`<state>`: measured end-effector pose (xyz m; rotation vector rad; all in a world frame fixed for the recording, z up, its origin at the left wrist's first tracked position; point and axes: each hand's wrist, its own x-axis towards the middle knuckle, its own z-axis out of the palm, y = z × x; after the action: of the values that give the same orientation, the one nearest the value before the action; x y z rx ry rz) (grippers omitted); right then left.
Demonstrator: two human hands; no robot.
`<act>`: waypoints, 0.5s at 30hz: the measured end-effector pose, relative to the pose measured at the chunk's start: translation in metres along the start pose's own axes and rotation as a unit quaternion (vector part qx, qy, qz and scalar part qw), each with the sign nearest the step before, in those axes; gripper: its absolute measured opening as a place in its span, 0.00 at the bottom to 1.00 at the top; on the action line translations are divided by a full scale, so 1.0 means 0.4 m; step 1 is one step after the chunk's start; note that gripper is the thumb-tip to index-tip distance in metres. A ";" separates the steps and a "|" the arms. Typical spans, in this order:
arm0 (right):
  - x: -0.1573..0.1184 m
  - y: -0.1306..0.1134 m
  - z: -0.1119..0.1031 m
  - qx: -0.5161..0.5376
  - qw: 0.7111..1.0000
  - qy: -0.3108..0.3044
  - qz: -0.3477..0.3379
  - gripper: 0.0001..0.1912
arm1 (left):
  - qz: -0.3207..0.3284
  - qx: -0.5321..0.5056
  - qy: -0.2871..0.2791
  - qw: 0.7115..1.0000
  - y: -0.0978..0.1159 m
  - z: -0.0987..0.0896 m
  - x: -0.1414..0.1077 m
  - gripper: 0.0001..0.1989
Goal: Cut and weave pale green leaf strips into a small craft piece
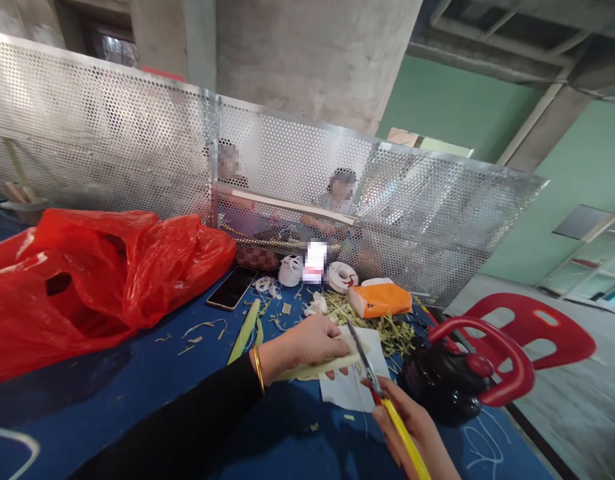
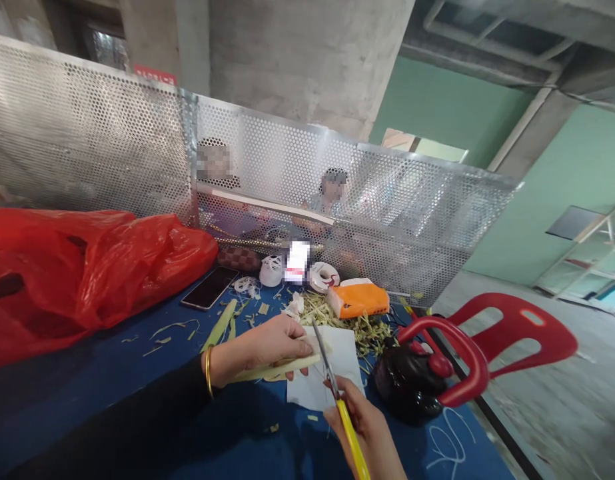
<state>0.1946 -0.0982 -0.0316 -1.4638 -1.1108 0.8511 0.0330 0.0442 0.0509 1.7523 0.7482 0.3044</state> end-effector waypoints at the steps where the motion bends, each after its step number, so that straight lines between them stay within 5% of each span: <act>1: 0.002 0.001 -0.002 -0.002 1.000 0.011 0.007 0.30 | -0.001 0.003 -0.001 1.000 0.000 0.000 -0.001 0.10; 6: 0.016 0.001 -0.031 -0.102 0.993 0.060 -0.022 0.29 | 0.028 0.013 0.027 0.999 -0.004 -0.022 0.002 0.12; 11: 0.027 0.029 -0.043 -0.396 0.913 -0.052 -0.078 0.27 | 0.066 0.001 0.105 0.992 0.025 -0.081 -0.016 0.11; 15: 0.028 0.041 -0.038 -0.476 0.854 -0.141 -0.157 0.27 | 0.107 -0.031 0.184 0.977 0.058 -0.118 -0.045 0.10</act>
<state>0.2153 -0.0926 -0.0444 -1.8735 -2.1170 0.2483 0.0005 0.0656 0.0905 1.7400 0.8001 0.8080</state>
